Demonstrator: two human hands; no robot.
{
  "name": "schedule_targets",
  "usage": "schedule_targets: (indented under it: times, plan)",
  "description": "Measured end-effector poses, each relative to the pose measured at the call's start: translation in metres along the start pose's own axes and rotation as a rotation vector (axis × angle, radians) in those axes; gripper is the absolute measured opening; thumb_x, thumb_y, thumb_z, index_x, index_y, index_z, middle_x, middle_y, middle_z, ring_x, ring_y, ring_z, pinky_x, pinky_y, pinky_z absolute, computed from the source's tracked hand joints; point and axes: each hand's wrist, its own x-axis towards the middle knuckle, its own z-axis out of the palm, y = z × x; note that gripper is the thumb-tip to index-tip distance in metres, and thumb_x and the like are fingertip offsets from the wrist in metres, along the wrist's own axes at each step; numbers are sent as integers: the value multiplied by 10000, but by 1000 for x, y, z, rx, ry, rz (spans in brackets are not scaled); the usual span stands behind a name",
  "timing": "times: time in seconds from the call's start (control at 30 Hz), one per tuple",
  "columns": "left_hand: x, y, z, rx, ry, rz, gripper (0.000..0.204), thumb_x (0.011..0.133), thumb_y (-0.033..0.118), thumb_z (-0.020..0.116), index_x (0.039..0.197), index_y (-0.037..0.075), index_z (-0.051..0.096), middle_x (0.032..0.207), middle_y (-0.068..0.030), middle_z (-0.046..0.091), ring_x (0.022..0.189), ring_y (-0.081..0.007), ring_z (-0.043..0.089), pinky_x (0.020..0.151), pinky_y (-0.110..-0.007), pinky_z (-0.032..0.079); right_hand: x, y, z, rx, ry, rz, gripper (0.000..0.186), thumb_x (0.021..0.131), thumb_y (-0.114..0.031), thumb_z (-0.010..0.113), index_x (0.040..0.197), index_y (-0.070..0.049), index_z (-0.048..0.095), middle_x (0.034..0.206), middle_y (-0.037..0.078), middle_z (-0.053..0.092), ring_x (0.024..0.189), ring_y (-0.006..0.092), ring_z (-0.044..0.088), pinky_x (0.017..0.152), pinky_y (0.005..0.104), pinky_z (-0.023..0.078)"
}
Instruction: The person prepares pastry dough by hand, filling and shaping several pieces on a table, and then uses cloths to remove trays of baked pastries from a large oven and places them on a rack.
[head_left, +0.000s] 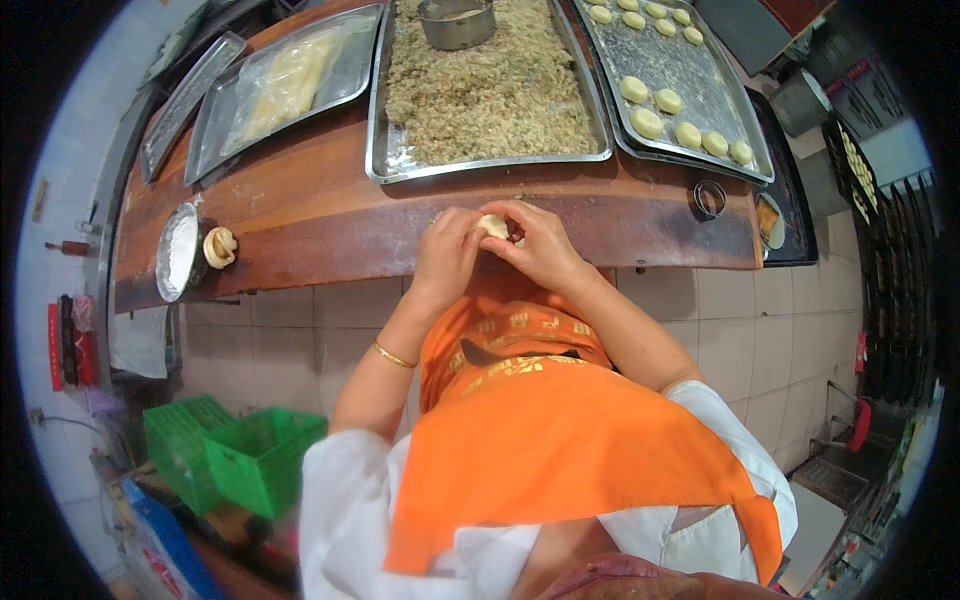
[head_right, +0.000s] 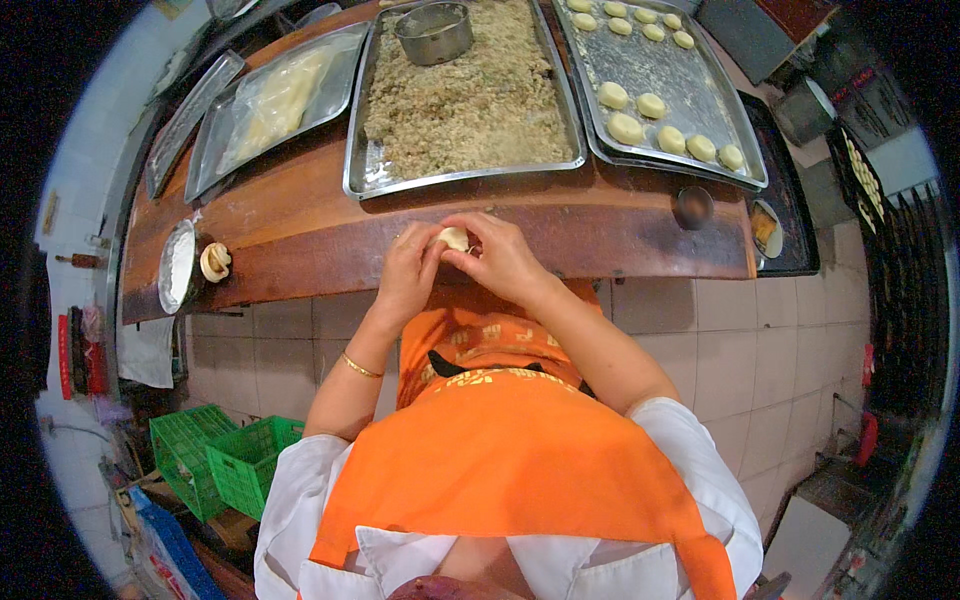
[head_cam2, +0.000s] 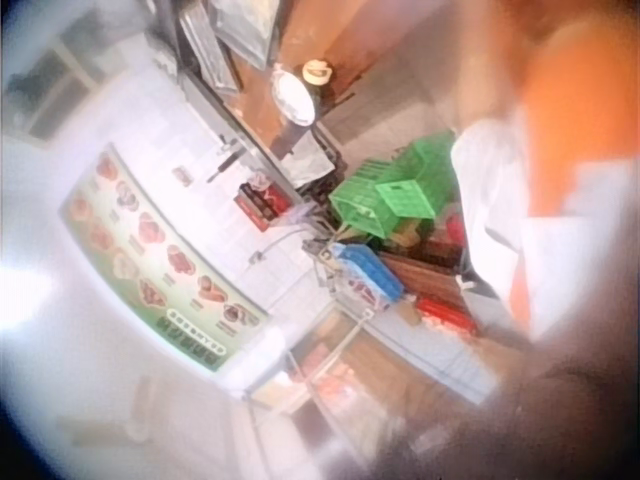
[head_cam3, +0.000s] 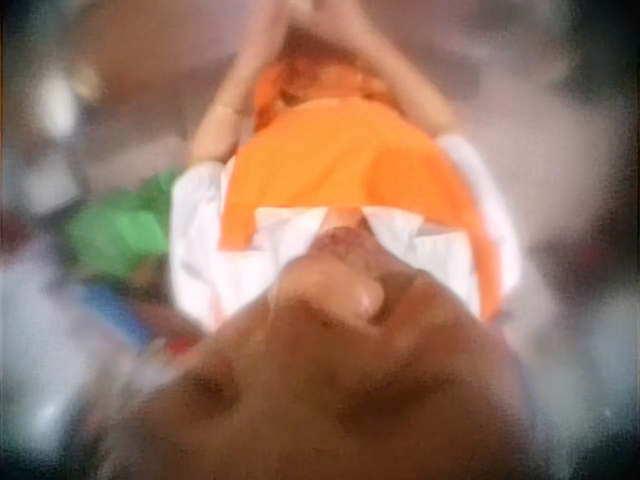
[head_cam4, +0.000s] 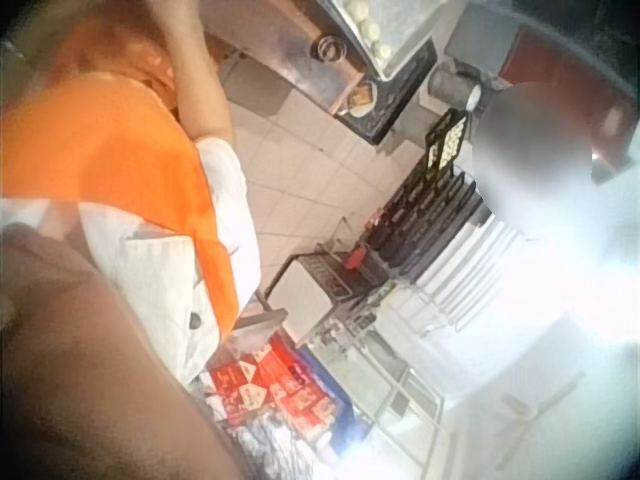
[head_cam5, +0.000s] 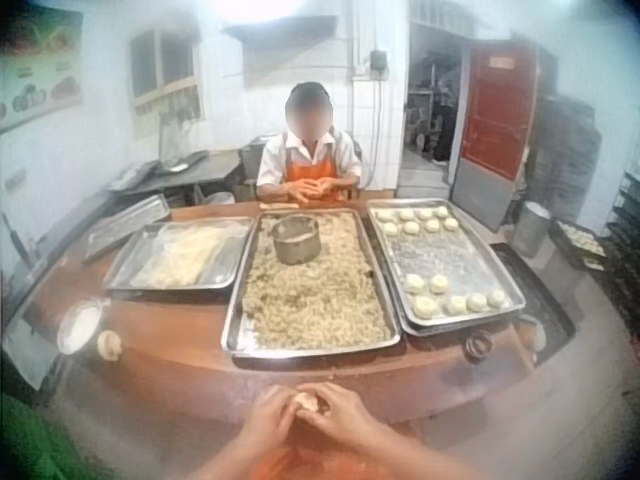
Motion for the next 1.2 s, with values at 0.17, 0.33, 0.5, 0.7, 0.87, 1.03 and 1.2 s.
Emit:
schedule_targets:
  times: [0.17,0.33,0.5,0.7,0.87,1.03,1.2]
  plan:
    - [0,2,1,31,-52,-17,218,871,53,586,1081,-1,570,934,-154,596,895,-361,572,809,-419,449,-5,7,-1,-31,8,24,223,813,-115,731,1006,-35,653,922,118,651,792,247,648,660,338,529]
    - [9,14,10,92,-15,134,329,796,36,624,1111,16,532,972,-162,598,997,-385,541,934,-487,372,-1,3,-2,-82,30,-99,183,802,-68,716,961,-16,642,869,125,630,770,273,629,665,351,512]
    - [1,2,24,234,-128,65,199,809,35,575,1006,16,555,956,-169,614,970,-363,561,917,-477,371,-4,12,-7,-296,-35,-283,187,798,-43,702,964,-8,623,852,122,616,746,282,597,667,354,494]
    - [7,-31,11,550,-295,-1,120,841,61,533,954,23,543,940,-171,601,971,-368,557,945,-502,342,-15,11,-21,637,-103,485,185,941,-168,579,1063,-42,639,959,72,634,835,218,608,723,312,498]
    - [16,-30,-30,516,-422,-137,300,768,78,565,1060,12,554,1091,-158,568,1073,-358,520,986,-516,313,-1,34,-44,73,-155,129,228,903,-162,608,1092,-46,658,1006,111,636,935,222,599,836,318,478]
    - [27,-35,-13,372,-199,-33,382,755,20,545,1129,-29,606,1141,-183,589,1085,-378,536,959,-480,403,7,40,-25,-229,-250,-74,245,798,-124,677,1025,-36,648,1018,113,625,983,283,585,864,385,467]
    - [51,-29,45,106,-93,154,321,810,-57,500,1113,-46,605,1041,-218,629,967,-390,604,841,-426,501,8,50,-30,-285,-335,23,405,740,-139,719,1113,-37,597,1041,157,641,1014,364,585,871,444,462]
